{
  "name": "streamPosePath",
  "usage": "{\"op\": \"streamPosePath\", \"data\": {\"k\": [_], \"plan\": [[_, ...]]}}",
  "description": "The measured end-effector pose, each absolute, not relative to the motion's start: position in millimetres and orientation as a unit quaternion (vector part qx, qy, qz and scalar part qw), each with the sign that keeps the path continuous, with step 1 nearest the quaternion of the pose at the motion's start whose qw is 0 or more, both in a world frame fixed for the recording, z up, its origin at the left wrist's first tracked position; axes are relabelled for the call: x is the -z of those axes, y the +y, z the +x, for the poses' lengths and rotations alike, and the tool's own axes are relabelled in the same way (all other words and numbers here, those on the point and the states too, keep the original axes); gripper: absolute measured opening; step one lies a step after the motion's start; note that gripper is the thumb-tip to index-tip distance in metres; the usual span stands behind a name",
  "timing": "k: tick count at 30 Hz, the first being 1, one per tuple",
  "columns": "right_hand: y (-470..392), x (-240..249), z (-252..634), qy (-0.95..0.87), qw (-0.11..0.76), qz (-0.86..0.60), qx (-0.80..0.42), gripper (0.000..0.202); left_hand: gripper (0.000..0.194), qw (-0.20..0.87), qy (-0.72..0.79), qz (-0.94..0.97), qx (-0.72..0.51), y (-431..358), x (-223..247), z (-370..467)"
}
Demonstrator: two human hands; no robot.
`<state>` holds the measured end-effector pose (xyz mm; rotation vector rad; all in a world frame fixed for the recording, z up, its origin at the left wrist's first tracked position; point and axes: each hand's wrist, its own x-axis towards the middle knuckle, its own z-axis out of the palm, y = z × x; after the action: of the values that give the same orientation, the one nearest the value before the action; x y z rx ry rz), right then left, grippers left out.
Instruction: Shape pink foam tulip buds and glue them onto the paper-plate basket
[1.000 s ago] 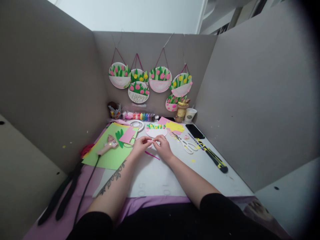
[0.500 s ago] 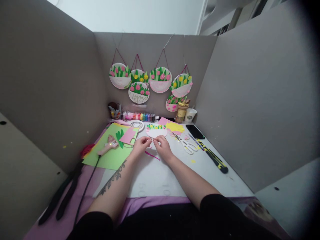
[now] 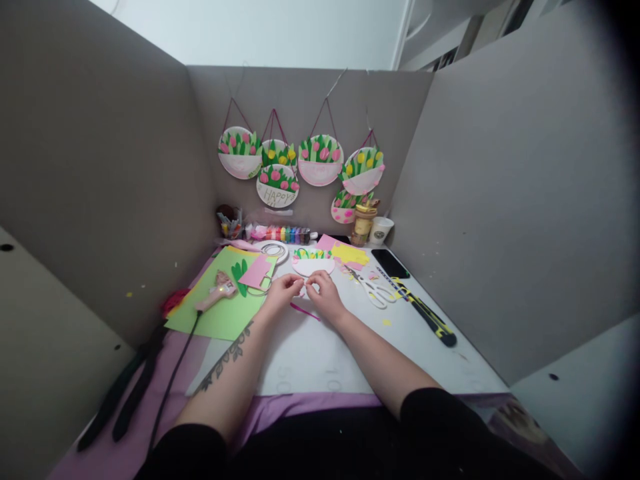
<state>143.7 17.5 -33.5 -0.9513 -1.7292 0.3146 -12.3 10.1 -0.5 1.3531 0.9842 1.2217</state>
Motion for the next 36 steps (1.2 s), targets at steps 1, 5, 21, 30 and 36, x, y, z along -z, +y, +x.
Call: {"op": "streamPosePath", "data": {"k": [1, 5, 21, 30, 36], "plan": [[18, 34, 143, -0.728, 0.542, -0.4, -0.13, 0.009, 0.021, 0.52, 0.405, 0.553, -0.509, 10, 1, -12], [20, 33, 145, -0.716, 0.556, -0.406, -0.119, 0.012, 0.024, 0.579, 0.381, 0.49, -0.529, 11, 2, -10], [-2, 34, 119, -0.767, 0.512, -0.372, -0.108, 0.016, 0.042, 0.766, 0.309, 0.155, -0.542, 3, -5, 12], [-5, 39, 113, -0.781, 0.471, -0.377, -0.159, 0.031, 0.056, 0.758, 0.309, 0.098, -0.566, 1, -9, 8], [-4, 46, 111, -0.787, 0.452, -0.376, -0.188, 0.04, 0.06, 0.745, 0.307, 0.082, -0.587, 3, -7, 7]]}}
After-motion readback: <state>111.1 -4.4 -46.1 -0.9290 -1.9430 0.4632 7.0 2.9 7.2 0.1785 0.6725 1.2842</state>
